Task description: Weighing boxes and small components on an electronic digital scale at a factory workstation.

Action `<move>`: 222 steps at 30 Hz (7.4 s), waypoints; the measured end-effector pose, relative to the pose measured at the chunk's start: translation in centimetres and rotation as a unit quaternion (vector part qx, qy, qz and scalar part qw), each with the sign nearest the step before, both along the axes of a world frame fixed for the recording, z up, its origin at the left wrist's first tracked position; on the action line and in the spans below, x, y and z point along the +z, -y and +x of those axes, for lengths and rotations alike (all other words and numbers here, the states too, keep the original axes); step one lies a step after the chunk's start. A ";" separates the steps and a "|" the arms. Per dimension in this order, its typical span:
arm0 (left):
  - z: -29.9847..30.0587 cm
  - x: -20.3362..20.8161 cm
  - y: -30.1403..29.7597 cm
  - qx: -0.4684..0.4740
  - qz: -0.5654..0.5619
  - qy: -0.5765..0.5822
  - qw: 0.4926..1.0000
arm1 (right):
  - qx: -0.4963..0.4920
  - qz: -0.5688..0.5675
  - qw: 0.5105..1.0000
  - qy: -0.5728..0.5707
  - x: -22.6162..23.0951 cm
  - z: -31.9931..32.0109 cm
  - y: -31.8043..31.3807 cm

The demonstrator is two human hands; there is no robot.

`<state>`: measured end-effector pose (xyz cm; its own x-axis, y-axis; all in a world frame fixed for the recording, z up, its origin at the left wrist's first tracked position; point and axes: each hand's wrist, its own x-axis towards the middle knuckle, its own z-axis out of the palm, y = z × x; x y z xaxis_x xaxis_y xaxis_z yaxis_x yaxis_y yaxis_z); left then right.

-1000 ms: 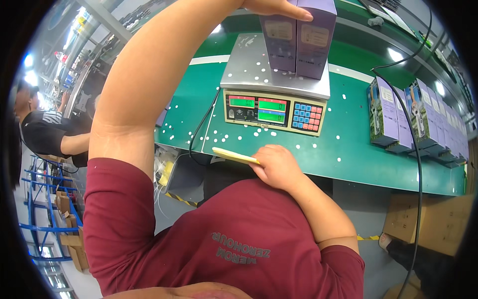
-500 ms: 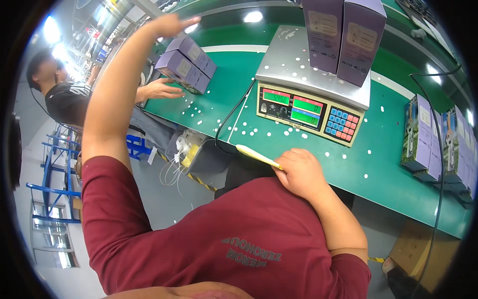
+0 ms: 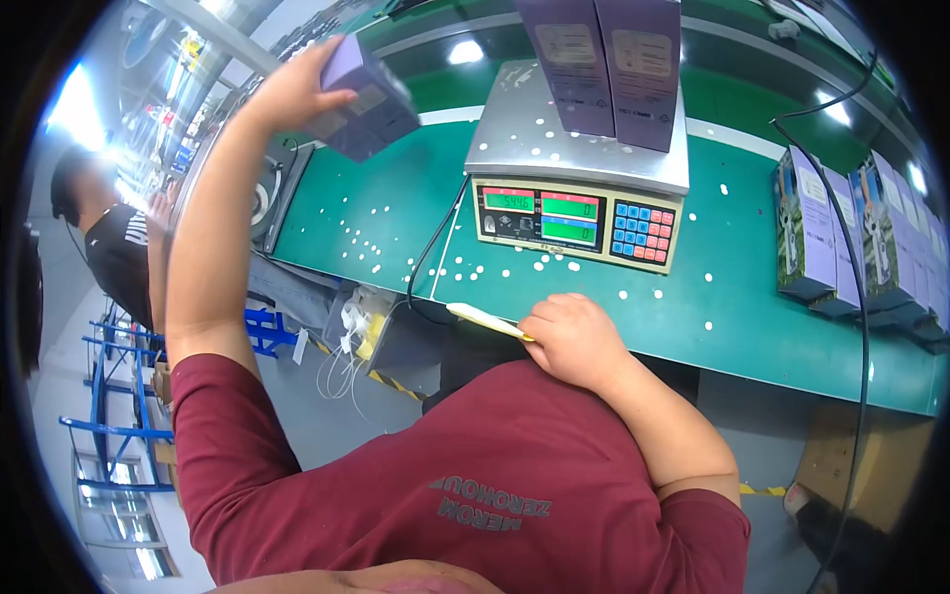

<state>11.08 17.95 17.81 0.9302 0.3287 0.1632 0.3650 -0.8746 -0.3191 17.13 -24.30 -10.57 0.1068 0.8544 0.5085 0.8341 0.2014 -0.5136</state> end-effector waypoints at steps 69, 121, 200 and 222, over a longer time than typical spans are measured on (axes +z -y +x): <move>-11.6 -22.6 29.6 -0.117 -0.805 0.291 0.503 | -0.019 -0.003 0.952 -0.305 3.4 -0.8 5.6; -7.2 -27.9 21.8 -0.079 -0.816 0.255 0.513 | -0.168 0.002 0.958 0.233 25.7 15.8 -0.4; -6.6 -28.4 21.5 -0.088 -0.750 0.248 0.607 | -0.165 -0.013 0.916 0.365 31.7 15.0 -13.1; -6.6 -28.6 21.4 -0.102 -0.786 0.245 0.558 | 0.033 -0.193 0.974 0.114 13.7 6.4 -3.4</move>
<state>4.53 -3.45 -10.75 0.9446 0.3201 0.0732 -0.0868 0.0283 0.9958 23.50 -20.94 3.15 -0.0327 0.9879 0.1518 0.9274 0.0867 -0.3640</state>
